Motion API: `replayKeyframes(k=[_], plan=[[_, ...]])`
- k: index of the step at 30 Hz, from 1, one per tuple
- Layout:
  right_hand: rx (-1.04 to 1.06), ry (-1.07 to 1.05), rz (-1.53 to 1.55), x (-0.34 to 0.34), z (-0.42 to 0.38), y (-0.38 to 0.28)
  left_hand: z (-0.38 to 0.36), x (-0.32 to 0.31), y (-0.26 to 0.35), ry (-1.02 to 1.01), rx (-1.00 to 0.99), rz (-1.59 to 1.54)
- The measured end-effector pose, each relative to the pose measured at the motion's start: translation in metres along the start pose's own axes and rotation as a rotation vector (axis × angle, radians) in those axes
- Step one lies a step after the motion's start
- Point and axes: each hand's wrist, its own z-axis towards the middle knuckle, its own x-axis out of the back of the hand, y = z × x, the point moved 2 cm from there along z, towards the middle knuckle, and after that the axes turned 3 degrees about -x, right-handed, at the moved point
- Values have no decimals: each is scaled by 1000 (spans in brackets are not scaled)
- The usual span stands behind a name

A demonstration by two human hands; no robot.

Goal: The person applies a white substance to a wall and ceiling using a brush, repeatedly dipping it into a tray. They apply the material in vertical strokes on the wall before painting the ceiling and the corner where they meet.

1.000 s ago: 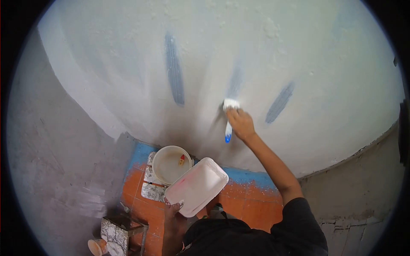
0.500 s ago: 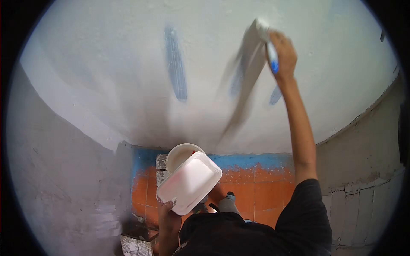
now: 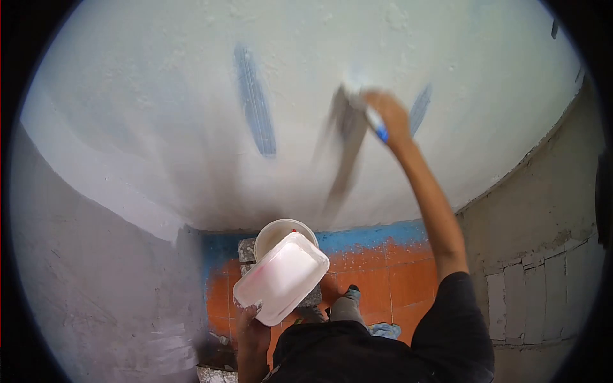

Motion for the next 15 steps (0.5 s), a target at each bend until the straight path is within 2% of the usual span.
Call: replayKeyframes(k=[3,4,6,8,11,13,15], plan=[[-37,338,-150,56,104,-6,0,-22,9,-30,-13,10],[-95,337,-155,66,125,-11,3,-14,4,-41,13,-11],[-26,373,-165,51,125,-3,7,-4,-2,-51,43,-31],[25,329,-200,21,84,-16,8,0,-3,-44,52,-27],[100,144,-206,-53,-12,-34,8,-4,5,-17,35,-33],[46,-32,-162,-80,-68,-60,10,-3,6,-23,41,-23],[-11,-234,-85,-85,-87,-76,6,1,8,-32,38,-20]])
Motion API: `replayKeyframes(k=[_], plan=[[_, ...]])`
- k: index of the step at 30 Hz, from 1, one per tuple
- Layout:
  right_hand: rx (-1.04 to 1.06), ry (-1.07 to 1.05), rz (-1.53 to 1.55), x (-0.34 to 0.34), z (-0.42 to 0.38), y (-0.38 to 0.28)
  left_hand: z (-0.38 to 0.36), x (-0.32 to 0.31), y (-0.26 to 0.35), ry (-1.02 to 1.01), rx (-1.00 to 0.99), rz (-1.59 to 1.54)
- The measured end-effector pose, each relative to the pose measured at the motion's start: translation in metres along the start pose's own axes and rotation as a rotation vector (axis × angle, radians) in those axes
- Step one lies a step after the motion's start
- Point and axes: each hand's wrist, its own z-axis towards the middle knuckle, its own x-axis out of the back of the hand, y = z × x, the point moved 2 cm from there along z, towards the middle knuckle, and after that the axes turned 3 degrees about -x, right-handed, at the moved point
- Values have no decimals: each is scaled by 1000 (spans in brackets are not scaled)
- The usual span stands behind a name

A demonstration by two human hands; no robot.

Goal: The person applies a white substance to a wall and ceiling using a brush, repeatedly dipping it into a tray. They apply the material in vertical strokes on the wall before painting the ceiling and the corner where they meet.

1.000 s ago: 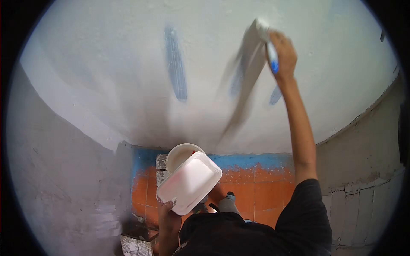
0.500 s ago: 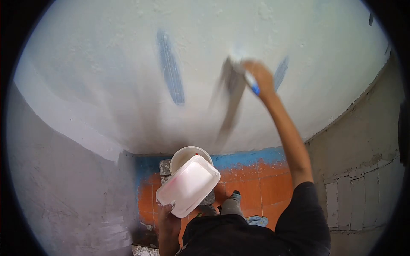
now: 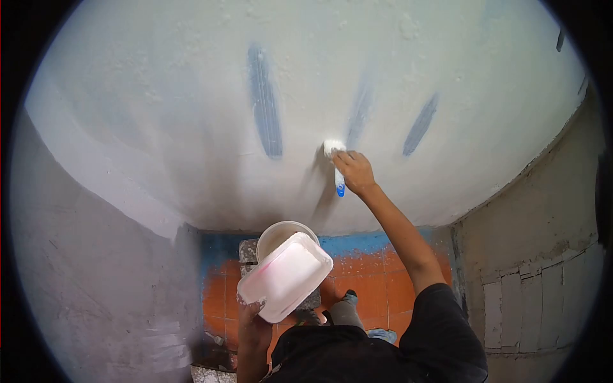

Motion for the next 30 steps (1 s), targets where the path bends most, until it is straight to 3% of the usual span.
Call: replayKeyframes(k=[2,5,10,13,15,19,23,24,27,28,30], plan=[[-43,-206,74,-2,-4,2,2,-7,3,-16,-12,8],[-29,13,208,28,49,42,2,-5,5,-43,-17,-19],[-58,382,2,151,172,49,3,-5,9,-24,-1,3],[-77,489,-36,143,175,44,2,-4,7,-15,-5,-5],[-15,502,-109,95,134,31,1,2,5,-12,-16,-15],[-4,241,-30,4,42,-10,2,-1,7,12,-49,-25],[-112,-22,180,-23,10,-34,3,3,11,12,-87,-3],[-157,-98,215,-20,9,-38,3,1,12,4,-103,-6],[-316,-35,447,5,14,-41,4,-7,15,3,-138,-19],[-487,-28,689,30,19,-52,4,-7,15,11,-137,-21],[-611,23,1006,86,30,-82,5,-3,12,-9,-147,-4]])
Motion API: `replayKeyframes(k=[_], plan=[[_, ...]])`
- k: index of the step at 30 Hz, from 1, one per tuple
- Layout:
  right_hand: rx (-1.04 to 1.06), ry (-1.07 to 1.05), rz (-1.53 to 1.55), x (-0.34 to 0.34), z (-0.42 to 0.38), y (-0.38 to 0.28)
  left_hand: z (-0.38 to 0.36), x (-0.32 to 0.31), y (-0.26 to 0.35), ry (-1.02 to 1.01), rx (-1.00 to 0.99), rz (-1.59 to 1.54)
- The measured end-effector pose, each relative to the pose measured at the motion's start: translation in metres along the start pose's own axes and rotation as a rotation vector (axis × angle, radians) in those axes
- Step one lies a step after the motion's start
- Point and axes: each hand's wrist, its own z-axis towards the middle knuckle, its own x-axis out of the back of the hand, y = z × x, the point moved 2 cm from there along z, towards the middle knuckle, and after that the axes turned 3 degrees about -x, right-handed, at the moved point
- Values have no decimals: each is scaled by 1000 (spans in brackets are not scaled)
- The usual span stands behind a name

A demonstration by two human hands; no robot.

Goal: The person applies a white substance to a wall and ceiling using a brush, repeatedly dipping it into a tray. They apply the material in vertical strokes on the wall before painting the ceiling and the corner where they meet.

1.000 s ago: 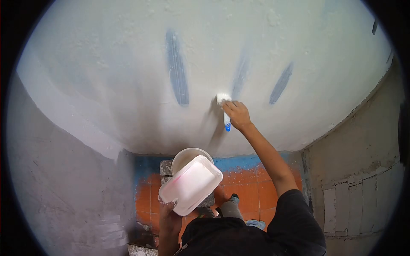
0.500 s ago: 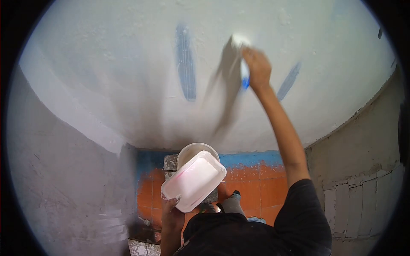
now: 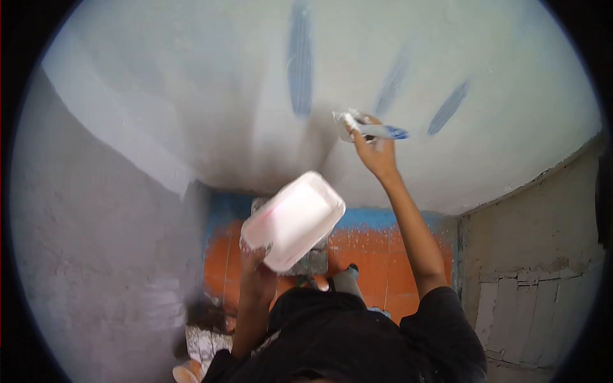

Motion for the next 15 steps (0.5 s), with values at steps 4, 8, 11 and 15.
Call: replayKeyframes(k=[4,8,11,15], plan=[[-221,-42,247,3,-56,-92,5,-1,2,-100,-23,68],[-135,-230,-80,-6,-91,-103,4,-17,6,-89,-28,121],[-91,-289,-275,-21,-98,-101,3,-17,3,-59,-15,150],[-118,-377,-390,-37,-101,-97,2,-13,-4,-23,-54,44]])
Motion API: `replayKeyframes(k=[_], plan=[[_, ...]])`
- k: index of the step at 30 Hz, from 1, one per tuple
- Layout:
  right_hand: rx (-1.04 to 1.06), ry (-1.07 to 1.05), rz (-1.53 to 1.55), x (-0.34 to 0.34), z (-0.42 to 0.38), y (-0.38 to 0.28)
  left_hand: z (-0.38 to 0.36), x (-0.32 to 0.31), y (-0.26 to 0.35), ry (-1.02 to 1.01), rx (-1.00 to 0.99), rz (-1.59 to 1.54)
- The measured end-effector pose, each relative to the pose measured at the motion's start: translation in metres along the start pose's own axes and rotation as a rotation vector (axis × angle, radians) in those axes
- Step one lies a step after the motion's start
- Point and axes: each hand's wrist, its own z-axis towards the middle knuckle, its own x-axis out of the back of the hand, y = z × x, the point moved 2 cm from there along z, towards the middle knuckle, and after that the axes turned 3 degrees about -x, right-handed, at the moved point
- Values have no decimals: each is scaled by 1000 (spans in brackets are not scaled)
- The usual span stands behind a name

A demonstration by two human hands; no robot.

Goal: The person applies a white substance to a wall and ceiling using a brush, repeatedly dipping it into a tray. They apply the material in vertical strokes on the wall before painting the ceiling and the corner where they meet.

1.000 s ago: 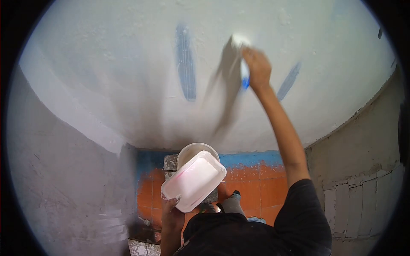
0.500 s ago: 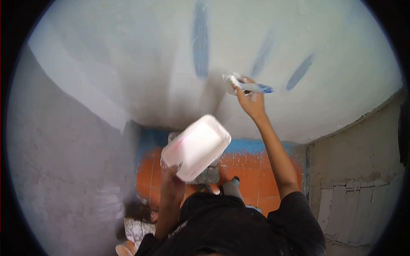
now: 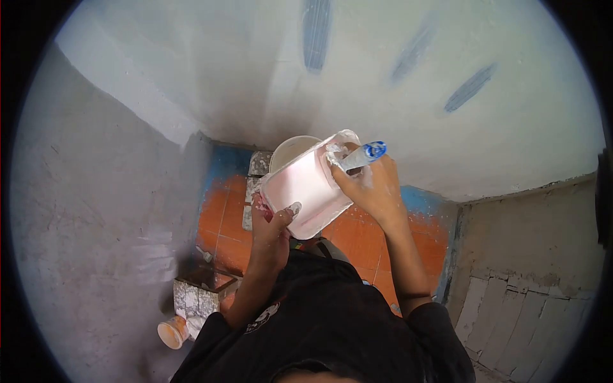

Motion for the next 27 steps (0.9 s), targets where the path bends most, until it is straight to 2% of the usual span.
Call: replayKeyframes(k=[5,9,13,19,22,27], plan=[[-18,8,30,-6,1,15,-1,6,-6,51,31,-5],[-148,167,471,8,-11,30,-10,2,-4,76,61,-18],[-246,308,624,17,-20,40,-18,-2,-7,129,57,-55],[-359,431,704,21,-22,56,-19,-6,-3,108,50,-53],[-519,415,725,33,-17,51,-21,-15,7,104,25,-64],[-532,501,850,17,-15,45,-25,8,36,50,28,-21]])
